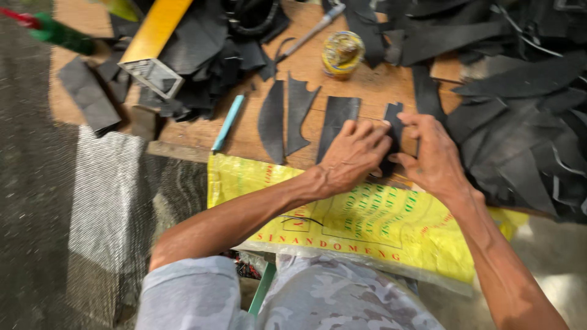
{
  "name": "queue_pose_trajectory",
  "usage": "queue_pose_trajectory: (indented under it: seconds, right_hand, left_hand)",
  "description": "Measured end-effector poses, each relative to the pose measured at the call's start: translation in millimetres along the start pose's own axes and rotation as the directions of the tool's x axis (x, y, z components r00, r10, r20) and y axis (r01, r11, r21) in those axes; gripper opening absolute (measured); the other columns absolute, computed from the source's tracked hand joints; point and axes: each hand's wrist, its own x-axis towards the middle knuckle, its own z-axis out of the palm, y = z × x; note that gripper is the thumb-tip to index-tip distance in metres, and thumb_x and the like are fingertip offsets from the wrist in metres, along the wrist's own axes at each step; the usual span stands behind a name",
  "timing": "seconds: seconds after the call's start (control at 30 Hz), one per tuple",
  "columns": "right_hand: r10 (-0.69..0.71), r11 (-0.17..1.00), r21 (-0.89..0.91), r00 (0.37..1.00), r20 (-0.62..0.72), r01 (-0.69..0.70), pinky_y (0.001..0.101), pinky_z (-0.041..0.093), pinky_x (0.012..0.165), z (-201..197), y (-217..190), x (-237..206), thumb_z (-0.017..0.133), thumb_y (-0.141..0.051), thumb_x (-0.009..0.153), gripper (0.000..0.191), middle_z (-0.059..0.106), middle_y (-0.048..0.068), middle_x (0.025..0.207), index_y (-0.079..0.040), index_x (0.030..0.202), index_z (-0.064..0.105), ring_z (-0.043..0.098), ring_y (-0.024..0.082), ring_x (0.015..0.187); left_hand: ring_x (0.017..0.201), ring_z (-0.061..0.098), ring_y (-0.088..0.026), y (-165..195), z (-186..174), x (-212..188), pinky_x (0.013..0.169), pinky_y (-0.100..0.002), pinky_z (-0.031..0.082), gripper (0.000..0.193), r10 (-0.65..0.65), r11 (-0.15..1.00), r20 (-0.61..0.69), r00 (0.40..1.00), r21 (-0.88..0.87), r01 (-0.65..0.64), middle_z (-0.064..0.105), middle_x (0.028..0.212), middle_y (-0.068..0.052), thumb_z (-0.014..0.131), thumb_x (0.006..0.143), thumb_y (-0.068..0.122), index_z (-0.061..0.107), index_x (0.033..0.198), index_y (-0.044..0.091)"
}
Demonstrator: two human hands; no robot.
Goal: The person measures and cuts black rubber-like material on a wooden workbench using a ruler, a utility knife, and scissors. They repeatedly align the ruler, score the material, and trim the edges to create uniform strips, which are then stacked on the table.
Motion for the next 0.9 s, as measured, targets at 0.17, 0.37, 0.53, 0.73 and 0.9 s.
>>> queue_pose_trajectory:
  seconds: [0.17, 0.37, 0.53, 0.73, 0.9]
  right_hand:
    - [0.035, 0.997, 0.079, 0.991, -0.126, -0.025, 0.0354, 0.050, 0.094, 3.2, -16.2, -2.1, 0.080, 0.002, 0.083, 0.081, 0.065, 0.006, 0.141, -0.004, 0.155, 0.042, 0.060, 0.028, 0.120]
    - [-0.023, 0.984, -0.175, 1.000, 0.005, 0.023, 0.0520, 0.039, 0.104, 13.4, -28.9, 1.1, 0.082, 0.006, 0.062, 0.111, 0.063, 0.008, 0.141, -0.004, 0.159, 0.029, 0.051, 0.038, 0.120]
    - [-0.059, 0.970, -0.237, 0.998, -0.025, 0.051, 0.0538, 0.040, 0.093, 16.2, -22.5, -3.6, 0.079, 0.004, 0.060, 0.109, 0.060, 0.014, 0.136, -0.003, 0.155, 0.028, 0.052, 0.041, 0.112]
    - [-0.188, 0.981, -0.098, 0.949, -0.252, 0.168, 0.0443, 0.047, 0.090, -15.9, -28.7, -2.8, 0.081, -0.003, 0.076, 0.058, 0.064, 0.015, 0.119, -0.004, 0.128, 0.056, 0.059, 0.035, 0.104]
    - [-0.232, 0.960, -0.263, 0.796, -0.560, 0.095, 0.0366, 0.047, 0.080, -119.0, 5.1, -13.7, 0.092, -0.014, 0.095, 0.024, 0.069, 0.007, 0.087, -0.004, 0.085, 0.072, 0.061, 0.024, 0.086]
  left_hand:
    - [0.114, 0.054, -0.030, -2.7, -1.3, -2.0, 0.087, -0.045, 0.041, 0.070, -0.069, 0.996, -0.069, 0.995, -0.052, 0.066, 0.056, 0.142, -0.016, 0.082, 0.064, 0.033, 0.057, 0.121, 0.002]
    - [0.118, 0.054, -0.029, -3.7, -7.3, -5.9, 0.091, -0.046, 0.040, 0.080, -0.132, 0.978, 0.068, 0.989, -0.154, 0.141, 0.060, 0.133, -0.009, 0.083, 0.074, 0.027, 0.044, 0.139, 0.001]
    - [0.112, 0.054, -0.034, 2.1, -17.1, -0.7, 0.087, -0.047, 0.039, 0.080, -0.073, 0.984, -0.036, 0.997, -0.168, 0.066, 0.055, 0.137, -0.018, 0.083, 0.066, 0.024, 0.049, 0.134, -0.003]
    - [0.101, 0.059, -0.032, 1.7, -30.9, -23.9, 0.086, -0.045, 0.047, 0.036, -0.111, 0.953, -0.298, 0.948, -0.304, 0.016, 0.065, 0.116, -0.013, 0.078, 0.086, 0.015, 0.064, 0.118, 0.005]
    - [0.053, 0.051, -0.021, -8.0, -66.7, -85.6, 0.054, -0.039, 0.040, 0.028, -0.592, 0.753, -0.303, 0.747, -0.539, 0.379, 0.055, 0.063, -0.008, 0.071, 0.098, 0.013, 0.062, 0.072, 0.006]
